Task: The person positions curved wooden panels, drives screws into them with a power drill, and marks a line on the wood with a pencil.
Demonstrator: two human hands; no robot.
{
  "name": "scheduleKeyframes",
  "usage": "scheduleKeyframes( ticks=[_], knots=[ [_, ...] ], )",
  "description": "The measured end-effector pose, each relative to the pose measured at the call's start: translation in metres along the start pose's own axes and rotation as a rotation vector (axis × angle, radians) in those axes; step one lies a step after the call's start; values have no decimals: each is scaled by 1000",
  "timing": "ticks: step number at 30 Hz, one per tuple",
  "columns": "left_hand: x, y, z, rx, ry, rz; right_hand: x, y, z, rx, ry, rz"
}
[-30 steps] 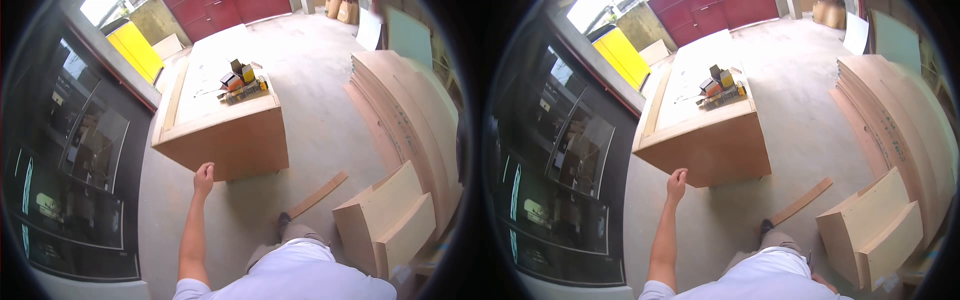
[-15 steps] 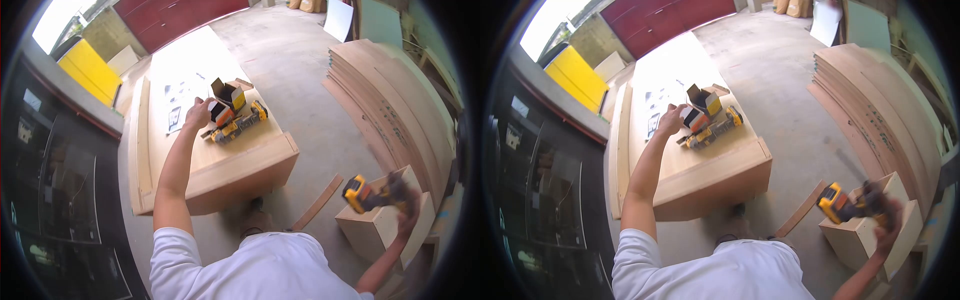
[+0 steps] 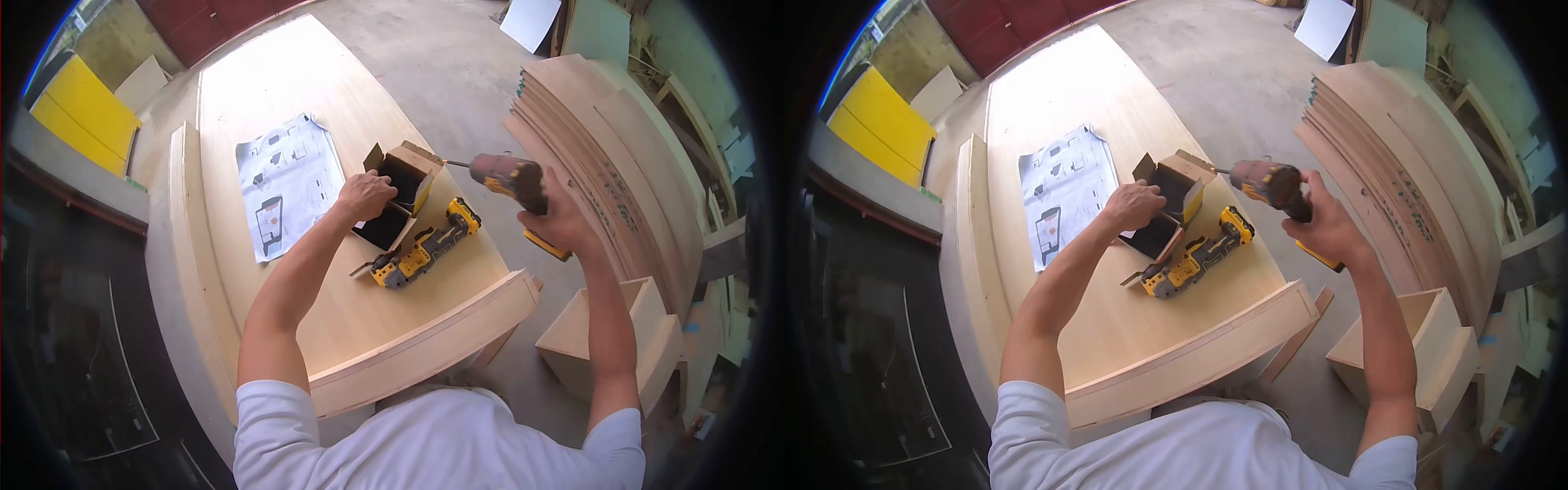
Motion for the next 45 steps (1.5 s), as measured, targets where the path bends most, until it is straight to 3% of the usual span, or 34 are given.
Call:
scheduleKeyframes(
  ticks=[3,6,8,13,16,18,21,23,25,28,32,36,39,40,42,45],
  knots=[
    [9,-21,22,56,-123,-93,-51,49,13,44,-322,185],
    [33,-64,49,142,-204,-219,-93,78,33,318,-398,11],
    [52,-100,68,228,-232,-292,-137,85,36,479,-582,48],
    [80,-209,109,440,-233,-428,-195,58,68,855,-804,112],
    [80,-277,126,627,-218,-447,-206,40,71,981,-859,243],
    [79,-319,130,710,-217,-476,-208,38,71,933,-1007,401],
    [74,-377,121,863,-208,-473,-213,32,66,826,-1497,599],
    [72,-410,110,944,-219,-477,-228,32,56,779,-1546,322],
    [68,-438,94,997,-260,-508,-228,32,58,698,-1500,140],
    [59,-458,73,1029,-331,-572,-227,24,42,792,-1253,119],
    [49,-466,46,977,-376,-638,-213,24,53,822,-1230,224],
    [-2,-459,33,857,-456,-675,-196,-1,38,722,-1288,298],
    [33,-421,3,779,-471,-621,-90,-32,13,546,-1305,144],
    [24,-418,27,753,-438,-559,-81,-38,14,456,-1280,124],
    [58,-377,-19,573,-243,-497,7,-100,-13,247,-1201,65],
    [96,-299,-86,312,-122,-584,83,-218,-60,-89,-966,-48]
  ],
)
Point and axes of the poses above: each hand's wrist, its own y-axis towards the middle knuckle, its own x-axis out of the back of the hand, z = x × y, the point moved 9 cm from there along y, towards the middle knuckle, and after that the axes turned 12 degrees about -y, right-handed, at the moved point
